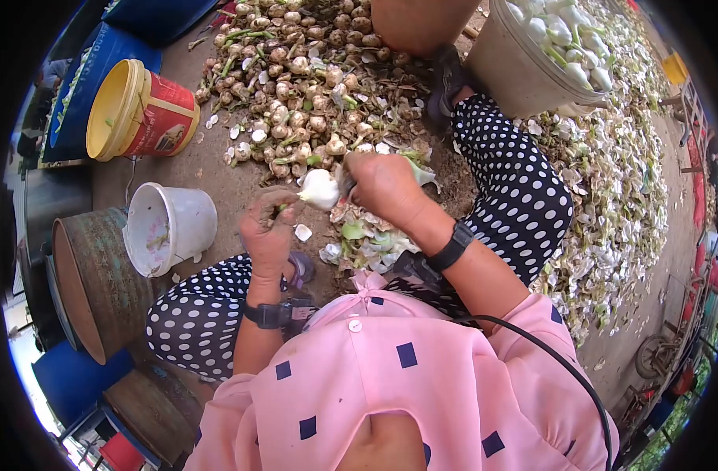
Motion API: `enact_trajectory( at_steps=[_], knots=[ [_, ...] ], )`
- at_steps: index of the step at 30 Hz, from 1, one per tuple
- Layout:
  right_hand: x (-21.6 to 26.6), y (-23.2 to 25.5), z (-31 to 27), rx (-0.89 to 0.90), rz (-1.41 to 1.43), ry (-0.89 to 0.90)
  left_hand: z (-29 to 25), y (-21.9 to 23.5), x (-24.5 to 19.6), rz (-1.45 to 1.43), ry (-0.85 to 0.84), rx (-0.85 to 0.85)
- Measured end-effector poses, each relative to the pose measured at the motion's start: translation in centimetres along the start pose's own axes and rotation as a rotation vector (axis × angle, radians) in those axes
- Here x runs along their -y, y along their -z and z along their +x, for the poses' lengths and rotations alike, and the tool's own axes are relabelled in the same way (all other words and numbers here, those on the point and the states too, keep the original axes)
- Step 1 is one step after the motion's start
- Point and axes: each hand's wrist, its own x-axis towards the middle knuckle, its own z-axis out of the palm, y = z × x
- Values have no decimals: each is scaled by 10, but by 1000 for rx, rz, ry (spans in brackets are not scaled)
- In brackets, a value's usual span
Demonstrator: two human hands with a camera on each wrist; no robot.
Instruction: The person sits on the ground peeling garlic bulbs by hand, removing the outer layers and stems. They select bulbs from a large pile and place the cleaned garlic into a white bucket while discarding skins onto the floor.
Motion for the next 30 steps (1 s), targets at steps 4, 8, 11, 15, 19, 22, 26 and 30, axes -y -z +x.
enact_trajectory(
  at_steps=[4, 8, 11, 15, 19, 22, 26, 30],
  knots=[
    [-46, -10, -5, -29, -75, -129, 3, 14, 8, -535, 170, -74],
    [-52, -32, -30, 530, -309, -19, 7, 32, 25, -872, 292, -188],
    [-12, -13, -8, 322, -15, 1, 11, 34, 21, -740, 300, -211],
    [21, 4, 14, 110, 207, 95, 15, 24, 14, -366, 227, -95],
    [27, -6, 15, 166, 44, 77, 14, 23, 10, 20, 33, -3],
    [34, -9, 11, 181, 2, 66, 17, 26, -6, 142, -36, 68],
    [43, -11, 7, 178, -80, 6, 15, 26, -2, 237, -128, 103],
    [39, -19, 4, 39, -34, 45, 13, 32, 0, 213, -163, 85]
  ],
)
